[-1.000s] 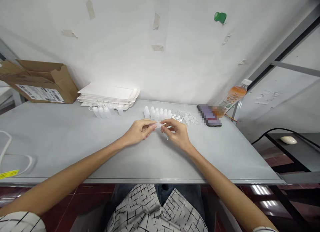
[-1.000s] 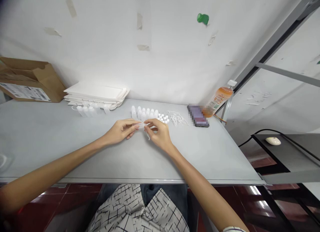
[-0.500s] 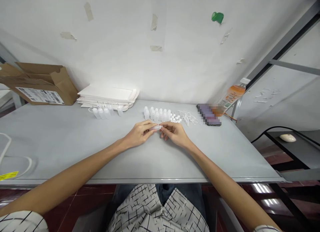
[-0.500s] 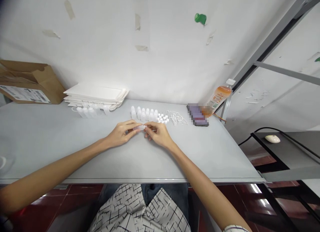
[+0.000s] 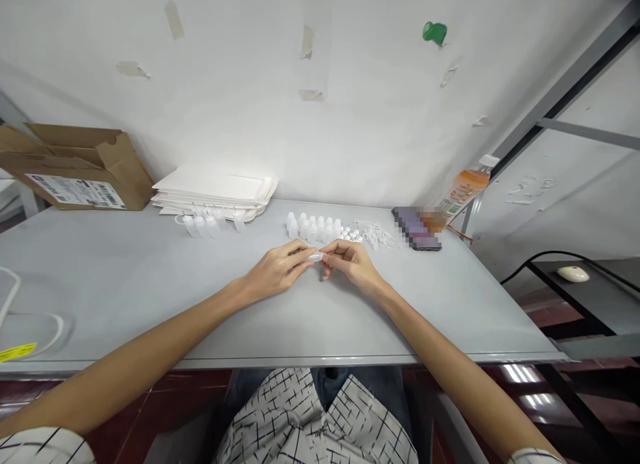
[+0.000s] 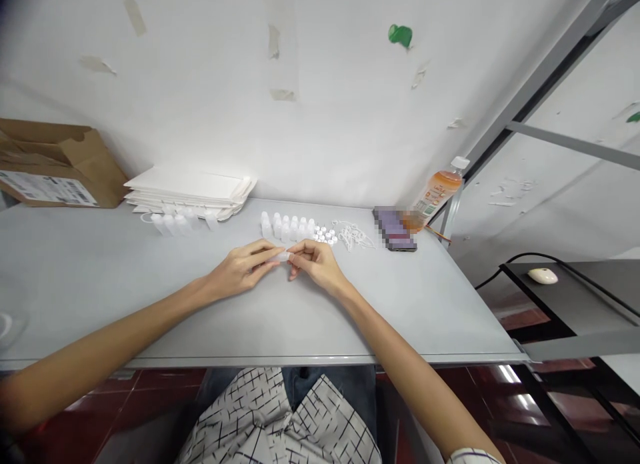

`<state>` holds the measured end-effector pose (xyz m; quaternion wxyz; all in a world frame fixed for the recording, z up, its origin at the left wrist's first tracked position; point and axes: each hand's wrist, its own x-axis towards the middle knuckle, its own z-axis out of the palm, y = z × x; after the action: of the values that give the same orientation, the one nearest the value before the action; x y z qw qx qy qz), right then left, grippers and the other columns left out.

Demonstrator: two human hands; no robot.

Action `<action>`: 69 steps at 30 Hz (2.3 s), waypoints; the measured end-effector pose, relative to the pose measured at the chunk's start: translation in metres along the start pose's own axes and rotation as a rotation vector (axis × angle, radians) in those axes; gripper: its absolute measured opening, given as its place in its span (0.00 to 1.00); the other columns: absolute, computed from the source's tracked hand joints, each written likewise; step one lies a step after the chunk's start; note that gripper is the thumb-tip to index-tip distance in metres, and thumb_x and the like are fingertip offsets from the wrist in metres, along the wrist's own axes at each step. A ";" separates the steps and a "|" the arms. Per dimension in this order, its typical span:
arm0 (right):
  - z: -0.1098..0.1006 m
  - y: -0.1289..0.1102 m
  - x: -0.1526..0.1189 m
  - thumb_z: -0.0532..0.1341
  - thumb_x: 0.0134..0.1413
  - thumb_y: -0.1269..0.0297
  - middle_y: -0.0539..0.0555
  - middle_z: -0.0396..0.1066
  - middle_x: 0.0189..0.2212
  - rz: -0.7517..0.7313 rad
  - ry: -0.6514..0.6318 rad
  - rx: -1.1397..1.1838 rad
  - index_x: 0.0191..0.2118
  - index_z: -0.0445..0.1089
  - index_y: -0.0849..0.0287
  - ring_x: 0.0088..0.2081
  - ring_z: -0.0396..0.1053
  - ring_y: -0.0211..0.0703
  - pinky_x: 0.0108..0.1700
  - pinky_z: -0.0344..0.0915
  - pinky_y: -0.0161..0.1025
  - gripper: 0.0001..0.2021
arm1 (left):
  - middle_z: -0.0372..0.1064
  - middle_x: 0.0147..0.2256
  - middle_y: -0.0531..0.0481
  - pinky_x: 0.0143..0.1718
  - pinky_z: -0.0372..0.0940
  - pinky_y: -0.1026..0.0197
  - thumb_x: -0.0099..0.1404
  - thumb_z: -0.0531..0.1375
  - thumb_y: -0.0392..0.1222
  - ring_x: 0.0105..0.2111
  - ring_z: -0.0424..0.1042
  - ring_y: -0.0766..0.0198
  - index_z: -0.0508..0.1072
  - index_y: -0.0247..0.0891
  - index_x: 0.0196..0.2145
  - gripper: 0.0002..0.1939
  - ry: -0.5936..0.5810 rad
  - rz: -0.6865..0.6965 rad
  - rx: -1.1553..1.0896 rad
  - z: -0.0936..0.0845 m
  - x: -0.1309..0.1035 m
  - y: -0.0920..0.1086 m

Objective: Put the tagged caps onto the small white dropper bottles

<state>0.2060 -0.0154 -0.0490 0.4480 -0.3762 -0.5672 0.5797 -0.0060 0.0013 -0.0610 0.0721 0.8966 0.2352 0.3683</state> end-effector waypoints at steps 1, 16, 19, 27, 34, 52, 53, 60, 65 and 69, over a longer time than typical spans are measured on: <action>-0.001 -0.001 0.000 0.71 0.45 0.57 0.51 0.73 0.26 0.030 -0.002 0.030 0.33 0.74 0.61 0.24 0.73 0.38 0.34 0.75 0.44 0.14 | 0.72 0.40 0.42 0.35 0.69 0.63 0.72 0.53 0.37 0.34 0.72 0.65 0.73 0.35 0.52 0.15 -0.007 0.002 0.015 0.000 0.000 0.001; -0.006 -0.006 0.003 0.69 0.47 0.62 0.56 0.76 0.27 0.271 -0.081 0.138 0.32 0.73 0.63 0.27 0.75 0.42 0.35 0.75 0.43 0.10 | 0.77 0.35 0.44 0.27 0.64 0.65 0.70 0.56 0.45 0.24 0.68 0.68 0.79 0.34 0.45 0.15 -0.047 -0.359 -0.283 -0.004 0.008 0.004; -0.005 -0.005 0.003 0.70 0.45 0.63 0.55 0.76 0.27 0.254 -0.085 0.133 0.33 0.73 0.64 0.26 0.75 0.41 0.36 0.76 0.43 0.11 | 0.77 0.35 0.45 0.27 0.64 0.65 0.70 0.56 0.44 0.24 0.68 0.69 0.79 0.34 0.45 0.15 -0.047 -0.340 -0.250 -0.004 0.007 0.004; -0.004 -0.003 0.002 0.71 0.45 0.60 0.53 0.75 0.27 0.185 -0.076 0.078 0.34 0.72 0.63 0.26 0.75 0.40 0.35 0.76 0.43 0.14 | 0.76 0.36 0.45 0.27 0.65 0.65 0.70 0.56 0.42 0.27 0.69 0.68 0.78 0.33 0.45 0.14 -0.019 -0.285 -0.218 -0.002 0.006 0.003; 0.000 -0.003 0.001 0.72 0.43 0.58 0.52 0.74 0.28 0.111 -0.029 0.072 0.33 0.71 0.62 0.27 0.74 0.40 0.33 0.77 0.43 0.16 | 0.75 0.40 0.44 0.30 0.66 0.65 0.70 0.56 0.41 0.33 0.72 0.65 0.77 0.36 0.47 0.13 0.005 -0.191 -0.190 -0.003 0.004 0.002; 0.003 -0.002 0.000 0.67 0.49 0.60 0.51 0.71 0.31 -0.116 0.034 -0.161 0.39 0.71 0.59 0.29 0.72 0.39 0.29 0.75 0.40 0.12 | 0.69 0.23 0.50 0.20 0.63 0.66 0.61 0.65 0.52 0.21 0.65 0.69 0.76 0.29 0.51 0.27 -0.056 -0.699 -0.784 -0.006 0.010 0.002; 0.003 -0.001 0.000 0.67 0.50 0.60 0.51 0.71 0.32 -0.116 0.018 -0.149 0.42 0.70 0.59 0.28 0.72 0.39 0.28 0.74 0.40 0.14 | 0.69 0.23 0.50 0.20 0.63 0.66 0.60 0.66 0.52 0.21 0.65 0.69 0.76 0.29 0.51 0.27 -0.058 -0.705 -0.819 -0.006 0.010 0.002; 0.003 0.001 0.000 0.65 0.52 0.62 0.49 0.70 0.30 -0.098 -0.001 -0.147 0.45 0.67 0.59 0.25 0.73 0.38 0.27 0.72 0.38 0.14 | 0.73 0.29 0.45 0.19 0.63 0.67 0.59 0.67 0.51 0.24 0.68 0.68 0.77 0.29 0.49 0.25 -0.058 -0.745 -0.931 -0.005 0.010 0.001; 0.002 0.001 0.000 0.63 0.54 0.63 0.49 0.70 0.30 -0.130 0.033 -0.205 0.43 0.66 0.59 0.24 0.72 0.36 0.26 0.70 0.36 0.11 | 0.73 0.29 0.46 0.19 0.61 0.68 0.61 0.66 0.50 0.24 0.68 0.69 0.77 0.30 0.49 0.24 -0.073 -0.748 -0.924 -0.006 0.011 0.000; 0.002 0.002 0.000 0.62 0.55 0.62 0.50 0.70 0.29 -0.132 0.014 -0.200 0.37 0.68 0.60 0.25 0.72 0.37 0.26 0.69 0.35 0.08 | 0.73 0.29 0.46 0.19 0.61 0.68 0.62 0.65 0.51 0.23 0.68 0.69 0.77 0.31 0.50 0.24 -0.100 -0.740 -0.925 -0.007 0.010 0.000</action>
<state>0.2037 -0.0164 -0.0504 0.4492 -0.3849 -0.6426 0.4869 -0.0042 0.0060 -0.0497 0.5899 0.6466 0.3437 0.3404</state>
